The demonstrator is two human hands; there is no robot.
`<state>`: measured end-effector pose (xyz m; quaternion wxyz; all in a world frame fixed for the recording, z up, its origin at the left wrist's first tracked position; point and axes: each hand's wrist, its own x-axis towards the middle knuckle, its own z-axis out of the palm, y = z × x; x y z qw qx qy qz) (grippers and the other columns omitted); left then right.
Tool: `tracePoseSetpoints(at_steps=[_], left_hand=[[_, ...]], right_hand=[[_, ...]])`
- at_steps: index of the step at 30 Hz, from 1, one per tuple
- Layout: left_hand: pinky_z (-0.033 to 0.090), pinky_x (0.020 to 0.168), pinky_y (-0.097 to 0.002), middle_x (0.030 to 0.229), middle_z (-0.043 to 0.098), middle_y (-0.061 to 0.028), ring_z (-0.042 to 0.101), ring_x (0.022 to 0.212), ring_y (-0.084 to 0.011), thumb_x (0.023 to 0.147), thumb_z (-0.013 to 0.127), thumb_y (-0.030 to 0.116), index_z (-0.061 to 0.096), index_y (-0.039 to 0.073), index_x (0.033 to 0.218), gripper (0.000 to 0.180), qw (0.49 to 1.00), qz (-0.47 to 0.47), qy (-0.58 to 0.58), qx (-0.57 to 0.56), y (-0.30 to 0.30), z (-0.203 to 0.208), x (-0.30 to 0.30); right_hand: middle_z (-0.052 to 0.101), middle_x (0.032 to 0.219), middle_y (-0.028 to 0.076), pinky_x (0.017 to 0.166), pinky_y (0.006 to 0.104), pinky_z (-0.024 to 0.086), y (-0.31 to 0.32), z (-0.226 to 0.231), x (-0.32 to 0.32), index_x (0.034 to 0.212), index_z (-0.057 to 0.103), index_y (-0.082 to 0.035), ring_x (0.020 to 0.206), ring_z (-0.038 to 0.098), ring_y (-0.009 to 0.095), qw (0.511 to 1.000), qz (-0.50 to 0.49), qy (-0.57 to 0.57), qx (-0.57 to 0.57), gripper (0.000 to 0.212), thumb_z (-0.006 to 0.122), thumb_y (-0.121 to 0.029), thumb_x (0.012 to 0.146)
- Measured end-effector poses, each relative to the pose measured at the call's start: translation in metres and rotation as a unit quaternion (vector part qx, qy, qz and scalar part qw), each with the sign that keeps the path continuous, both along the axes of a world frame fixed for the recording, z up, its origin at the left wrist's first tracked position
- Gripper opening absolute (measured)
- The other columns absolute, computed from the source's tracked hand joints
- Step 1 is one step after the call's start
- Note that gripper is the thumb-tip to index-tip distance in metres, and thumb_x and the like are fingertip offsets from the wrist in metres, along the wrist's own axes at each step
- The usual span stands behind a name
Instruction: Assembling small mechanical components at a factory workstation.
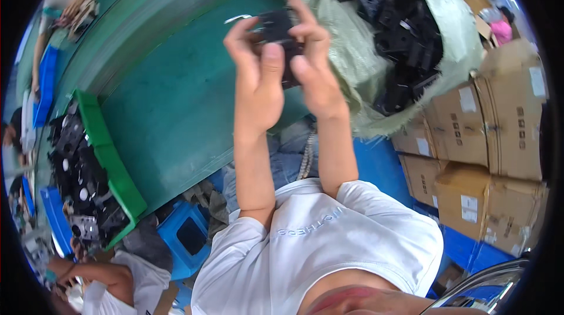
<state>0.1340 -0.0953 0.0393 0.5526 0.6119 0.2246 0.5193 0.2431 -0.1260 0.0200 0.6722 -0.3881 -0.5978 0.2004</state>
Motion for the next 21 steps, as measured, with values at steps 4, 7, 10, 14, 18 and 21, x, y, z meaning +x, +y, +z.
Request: tracePoseSetpoints(at_steps=[4,7,10,14,18,21], left_hand=[[0.041,0.099,-0.0338,0.129,0.049,-0.0145,0.050,0.115,-0.0226,0.095,0.051,0.015,0.038,0.004,0.136,0.044,0.996,-0.078,-0.014,0.035,0.013,-0.007,-0.011],[0.041,0.099,-0.0375,0.129,0.049,-0.0164,0.051,0.114,-0.0278,0.087,0.055,0.009,0.041,0.001,0.133,0.048,0.990,-0.096,0.104,0.028,0.002,-0.008,-0.015],[0.044,0.095,-0.0388,0.125,0.052,-0.0175,0.055,0.109,-0.0313,0.081,0.060,0.006,0.045,0.000,0.129,0.051,0.977,0.037,0.158,0.142,-0.010,-0.004,-0.025],[0.048,0.085,-0.0379,0.116,0.058,-0.0175,0.060,0.098,-0.0320,0.074,0.067,0.005,0.049,0.000,0.125,0.054,0.947,0.130,0.232,0.182,-0.011,-0.003,-0.052],[0.050,0.067,-0.0352,0.092,0.065,-0.0141,0.062,0.074,-0.0285,0.066,0.073,0.007,0.058,0.000,0.111,0.048,0.900,0.253,0.328,0.133,-0.018,0.015,-0.109],[0.050,0.060,-0.0345,0.090,0.066,-0.0159,0.062,0.067,-0.0260,0.075,0.068,0.008,0.057,-0.002,0.112,0.040,0.811,0.449,0.358,0.109,-0.016,0.052,-0.184]], right_hand=[[0.029,0.152,0.021,0.103,0.0482,0.041,0.005,-0.005,0.001,0.147,0.027,-0.012,0.133,0.040,0.040,0.939,0.073,0.333,-0.037,0.058,0.047,-0.036,0.097],[0.039,0.145,0.022,0.099,0.0473,0.045,0.006,-0.013,0.002,0.141,0.036,-0.007,0.126,0.048,0.040,0.936,0.115,0.326,-0.060,0.051,0.042,-0.035,0.099],[0.045,0.139,0.023,0.100,0.0473,0.044,0.009,-0.026,0.004,0.135,0.042,-0.003,0.125,0.049,0.039,0.937,0.132,0.314,-0.081,0.046,0.040,-0.033,0.100],[0.050,0.133,0.023,0.101,0.0464,0.043,0.018,-0.011,-0.029,0.128,0.046,0.000,0.123,0.051,0.039,0.937,0.126,0.318,-0.072,0.041,0.040,-0.028,0.099],[0.054,0.127,0.023,0.101,0.0444,0.043,0.020,-0.001,-0.044,0.122,0.049,0.001,0.118,0.054,0.037,0.920,0.164,0.347,-0.076,0.036,0.041,-0.024,0.098],[0.057,0.121,0.023,0.099,0.0413,0.044,0.024,-0.009,-0.031,0.116,0.051,0.002,0.110,0.058,0.034,0.901,0.231,0.354,-0.096,0.031,0.043,-0.020,0.096]])
